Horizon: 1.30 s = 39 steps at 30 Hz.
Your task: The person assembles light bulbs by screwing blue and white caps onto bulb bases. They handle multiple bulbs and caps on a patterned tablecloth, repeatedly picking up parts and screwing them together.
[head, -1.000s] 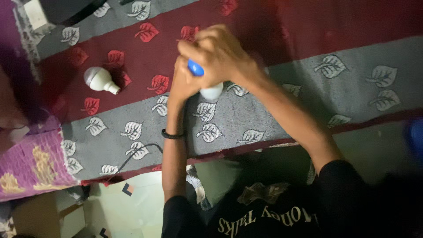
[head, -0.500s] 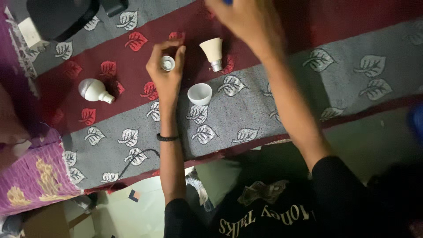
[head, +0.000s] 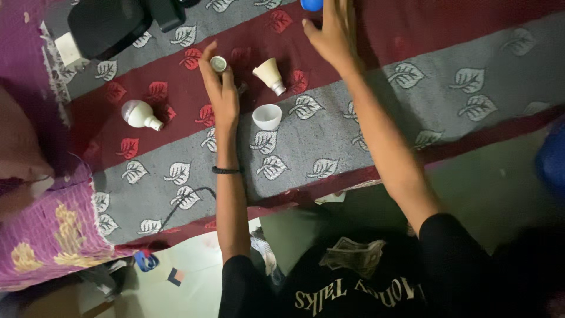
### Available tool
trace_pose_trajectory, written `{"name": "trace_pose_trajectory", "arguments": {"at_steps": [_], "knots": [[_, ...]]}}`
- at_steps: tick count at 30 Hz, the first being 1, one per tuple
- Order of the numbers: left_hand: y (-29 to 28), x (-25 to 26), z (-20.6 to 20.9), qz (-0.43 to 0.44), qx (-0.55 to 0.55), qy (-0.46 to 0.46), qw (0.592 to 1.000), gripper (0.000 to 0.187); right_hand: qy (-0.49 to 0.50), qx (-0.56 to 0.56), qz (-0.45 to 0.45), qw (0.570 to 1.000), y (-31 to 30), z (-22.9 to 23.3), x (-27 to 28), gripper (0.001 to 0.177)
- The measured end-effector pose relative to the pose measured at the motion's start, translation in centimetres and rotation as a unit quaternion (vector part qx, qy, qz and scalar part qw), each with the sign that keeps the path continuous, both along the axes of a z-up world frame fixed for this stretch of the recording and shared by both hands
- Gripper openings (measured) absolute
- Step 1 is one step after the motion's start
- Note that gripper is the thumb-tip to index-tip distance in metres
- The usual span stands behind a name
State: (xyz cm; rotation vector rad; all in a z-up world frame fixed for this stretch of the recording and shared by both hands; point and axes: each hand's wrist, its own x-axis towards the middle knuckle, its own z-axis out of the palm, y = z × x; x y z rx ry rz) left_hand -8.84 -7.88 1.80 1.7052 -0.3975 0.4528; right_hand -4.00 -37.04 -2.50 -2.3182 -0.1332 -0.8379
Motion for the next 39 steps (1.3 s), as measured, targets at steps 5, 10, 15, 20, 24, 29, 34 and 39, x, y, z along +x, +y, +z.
{"name": "trace_pose_trajectory", "arguments": {"at_steps": [5, 10, 15, 20, 24, 29, 34, 39], "knots": [[-0.3, -1.4, 0.6, -0.001, 0.044, -0.005, 0.999, 0.038, -0.021, 0.0, 0.047, 0.999, 1.1, 2.2, -6.3, 0.086], [-0.4, -1.7, 0.4, -0.104, -0.04, -0.018, 0.994, 0.034, -0.013, 0.05, 0.072, 0.996, 1.1, 2.8, -7.9, 0.069], [-0.1, -1.3, -0.4, -0.105, -0.035, 0.015, 0.994, 0.029, -0.019, 0.048, 0.067, 0.996, 0.7, 2.6, -7.5, 0.055], [-0.1, -0.9, -0.9, -0.119, -0.054, 0.014, 0.991, 0.03, -0.013, 0.04, 0.068, 0.997, 0.6, 2.4, -7.6, 0.043], [-0.5, -0.7, -0.9, -0.129, -0.07, -0.003, 0.989, 0.028, -0.007, 0.018, 0.058, 0.998, 0.5, 2.1, -7.4, 0.038], [-0.8, -1.6, 0.0, -0.124, -0.099, 0.082, 0.984, 0.023, -0.027, 0.04, 0.094, 0.994, 0.9, 3.1, -7.5, 0.029], [-1.2, -2.8, 1.6, 0.024, 0.172, -0.122, 0.977, 0.031, -0.05, 0.124, 0.208, 0.969, 2.6, 5.3, -9.0, 0.014], [-1.8, -3.3, 2.4, -0.005, 0.236, -0.118, 0.965, 0.038, -0.018, 0.115, 0.342, 0.932, 4.7, 7.0, -10.0, 0.019]]}}
